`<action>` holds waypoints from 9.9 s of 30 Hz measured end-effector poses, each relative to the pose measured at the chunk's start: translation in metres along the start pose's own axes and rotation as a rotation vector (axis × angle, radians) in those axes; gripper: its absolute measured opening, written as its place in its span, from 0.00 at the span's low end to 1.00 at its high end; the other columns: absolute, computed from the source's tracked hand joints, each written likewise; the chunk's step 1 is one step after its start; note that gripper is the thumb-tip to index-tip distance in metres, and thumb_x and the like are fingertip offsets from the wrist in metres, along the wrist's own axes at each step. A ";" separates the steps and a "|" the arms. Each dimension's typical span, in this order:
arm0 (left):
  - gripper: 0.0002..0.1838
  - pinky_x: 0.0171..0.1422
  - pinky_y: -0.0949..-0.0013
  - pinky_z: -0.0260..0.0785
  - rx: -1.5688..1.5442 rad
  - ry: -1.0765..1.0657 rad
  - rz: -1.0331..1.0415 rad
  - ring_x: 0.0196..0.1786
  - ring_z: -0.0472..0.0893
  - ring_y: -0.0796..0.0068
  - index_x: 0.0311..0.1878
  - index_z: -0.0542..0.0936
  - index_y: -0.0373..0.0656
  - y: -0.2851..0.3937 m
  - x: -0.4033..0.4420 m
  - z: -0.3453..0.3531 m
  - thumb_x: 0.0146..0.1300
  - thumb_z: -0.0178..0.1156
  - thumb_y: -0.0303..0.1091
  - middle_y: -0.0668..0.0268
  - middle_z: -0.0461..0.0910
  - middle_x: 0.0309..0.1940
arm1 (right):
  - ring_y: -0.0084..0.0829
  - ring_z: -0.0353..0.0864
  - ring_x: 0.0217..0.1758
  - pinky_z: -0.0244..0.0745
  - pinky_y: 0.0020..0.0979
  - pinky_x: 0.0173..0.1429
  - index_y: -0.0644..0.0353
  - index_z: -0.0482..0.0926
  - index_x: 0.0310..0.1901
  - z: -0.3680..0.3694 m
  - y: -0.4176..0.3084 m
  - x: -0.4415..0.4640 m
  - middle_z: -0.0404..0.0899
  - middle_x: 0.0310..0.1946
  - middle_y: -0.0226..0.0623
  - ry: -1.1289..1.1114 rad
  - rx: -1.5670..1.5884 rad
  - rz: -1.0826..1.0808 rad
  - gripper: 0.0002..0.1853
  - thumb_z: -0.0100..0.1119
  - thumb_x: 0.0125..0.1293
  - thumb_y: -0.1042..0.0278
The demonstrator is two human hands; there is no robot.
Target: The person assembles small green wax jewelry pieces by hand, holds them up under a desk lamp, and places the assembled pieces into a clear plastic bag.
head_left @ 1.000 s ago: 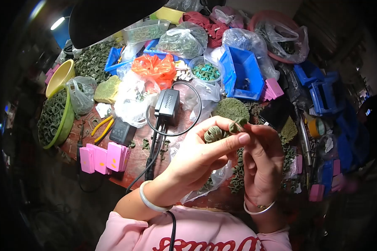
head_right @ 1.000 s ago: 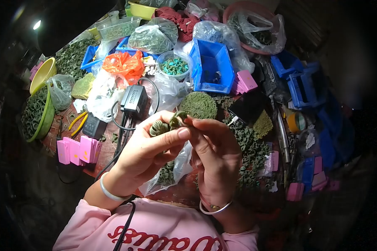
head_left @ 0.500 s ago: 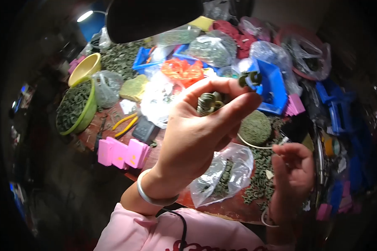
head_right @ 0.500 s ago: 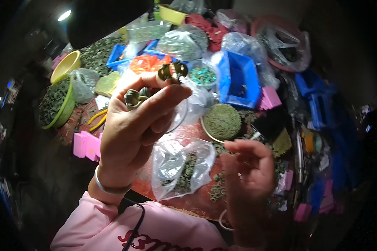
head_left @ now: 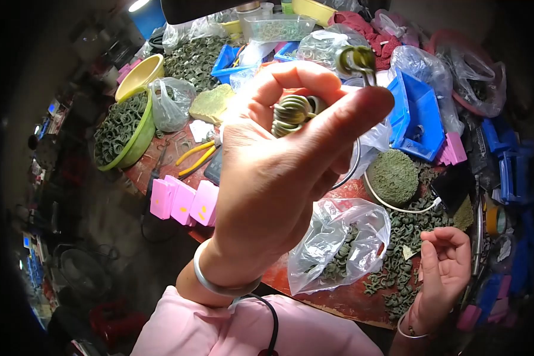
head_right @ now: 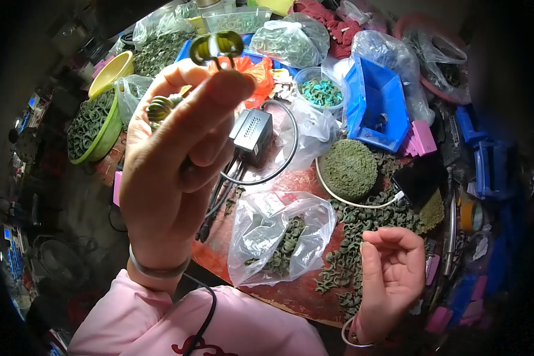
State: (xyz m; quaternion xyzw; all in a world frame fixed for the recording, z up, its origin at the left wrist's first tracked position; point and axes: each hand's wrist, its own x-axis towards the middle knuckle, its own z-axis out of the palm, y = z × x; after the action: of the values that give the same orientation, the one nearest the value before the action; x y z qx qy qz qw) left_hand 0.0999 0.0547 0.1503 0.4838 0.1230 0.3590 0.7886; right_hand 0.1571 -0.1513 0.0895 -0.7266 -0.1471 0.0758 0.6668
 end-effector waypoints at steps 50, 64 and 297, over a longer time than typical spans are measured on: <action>0.17 0.31 0.85 0.75 -0.184 -0.014 0.050 0.56 0.79 0.60 0.56 0.71 0.28 -0.014 -0.015 -0.012 0.66 0.54 0.24 0.51 0.79 0.48 | 0.19 0.68 0.29 0.64 0.21 0.30 0.62 0.75 0.49 -0.128 0.104 0.013 0.72 0.34 0.31 0.086 -0.946 -0.021 0.15 0.60 0.59 0.79; 0.14 0.37 0.78 0.82 -0.536 -0.006 -0.127 0.57 0.77 0.57 0.55 0.71 0.29 -0.006 -0.005 -0.022 0.67 0.51 0.22 0.52 0.74 0.51 | 0.21 0.69 0.29 0.64 0.23 0.28 0.63 0.74 0.40 -0.111 0.087 0.015 0.71 0.34 0.32 0.078 -0.987 -0.097 0.08 0.59 0.58 0.80; 0.07 0.16 0.86 0.52 -0.284 -0.310 -0.653 0.22 0.61 0.84 0.34 0.68 0.36 -0.066 -0.059 -0.036 0.60 0.57 0.25 0.58 0.70 0.33 | 0.42 0.75 0.37 0.71 0.39 0.42 0.62 0.75 0.32 -0.070 0.076 0.051 0.71 0.33 0.41 -0.104 -0.976 -0.381 0.04 0.61 0.55 0.78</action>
State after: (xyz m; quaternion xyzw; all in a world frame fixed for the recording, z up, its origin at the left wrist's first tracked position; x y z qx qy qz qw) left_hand 0.0678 0.0204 0.0672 0.3536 0.0988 0.0252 0.9298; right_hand 0.2357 -0.2068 0.0253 -0.9084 -0.3276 -0.0880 0.2444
